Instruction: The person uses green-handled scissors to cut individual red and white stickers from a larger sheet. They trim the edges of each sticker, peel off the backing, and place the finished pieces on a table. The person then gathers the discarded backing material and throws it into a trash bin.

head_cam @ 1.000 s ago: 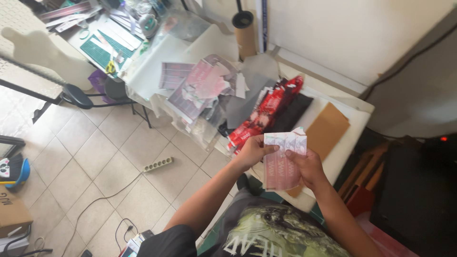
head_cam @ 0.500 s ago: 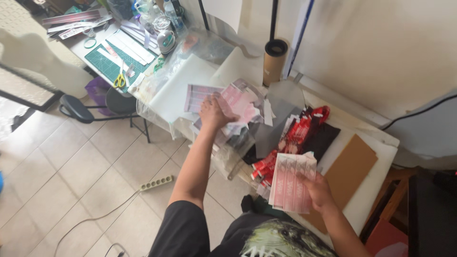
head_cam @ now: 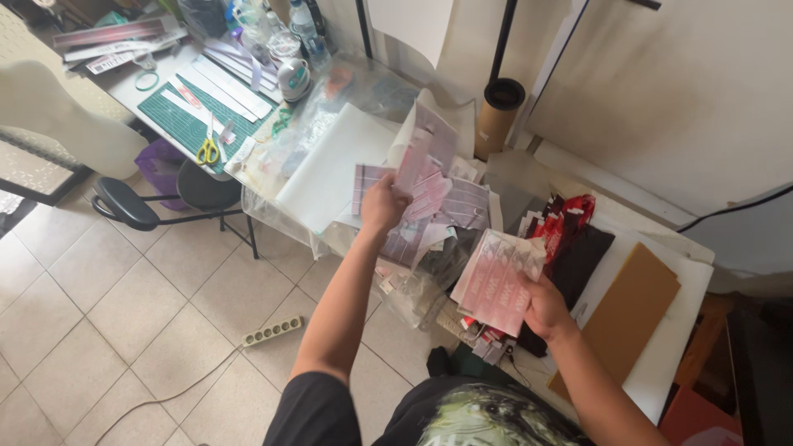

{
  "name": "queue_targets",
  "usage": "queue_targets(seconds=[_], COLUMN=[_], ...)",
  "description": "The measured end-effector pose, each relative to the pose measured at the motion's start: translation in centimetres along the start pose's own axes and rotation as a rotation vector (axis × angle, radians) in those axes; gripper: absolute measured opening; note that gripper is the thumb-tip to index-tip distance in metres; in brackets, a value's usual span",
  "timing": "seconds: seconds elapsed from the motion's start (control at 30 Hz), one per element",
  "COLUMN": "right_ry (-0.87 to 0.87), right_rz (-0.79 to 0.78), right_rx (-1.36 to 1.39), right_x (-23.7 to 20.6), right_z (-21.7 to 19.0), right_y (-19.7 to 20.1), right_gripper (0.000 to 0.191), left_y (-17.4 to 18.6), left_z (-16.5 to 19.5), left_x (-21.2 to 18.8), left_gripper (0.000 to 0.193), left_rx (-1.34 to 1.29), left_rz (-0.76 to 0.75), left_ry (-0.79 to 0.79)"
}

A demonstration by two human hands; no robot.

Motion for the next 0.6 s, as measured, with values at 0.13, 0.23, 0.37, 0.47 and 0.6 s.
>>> queue_targets(seconds=[0.13,0.23,0.37,0.47,0.6], right_ry=[-0.049,-0.080,-0.015,0.140,0.312], right_rz=[-0.017,-0.087,-0.273,-0.300,-0.209], right_rx=[0.035,0.039,0.153,0.243,0.271], right_x=[2.3,3.6,4.1,2.9,1.0], right_z=[-0.1,0.1,0.9,1.2,1.0], right_y=[-2.3,-4.1,-6.8,-7.1,-5.4], right_gripper=[0.040,0.041,0.042,0.052,0.063], left_y=[2.7,2.1,-4.1,-8.8,-11.6], left_z=[0.8,0.6,0.3,1.0,2.0], left_x=[-2.2,-4.7,-8.2,-11.0,-13.1], left_gripper=[0.045,0.047,0.050,0.051,0.070], left_rx=[-0.528,-0.857,-0.642,-0.271,-0.382], left_rz=[-0.143,-0.337,-0.419,-0.225,-0.216], left_ry=[-0.118,-0.028,0.053,-0.067,0.014])
Point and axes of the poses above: each hand's wrist, its own x-axis towards the middle knuckle, its own y-axis out of the back of the hand, z = x × y, the point moved 5 cm from there along x, towards the middle knuckle, and after that the axes turned 11 degrees about -z, right-handed, at the moved point
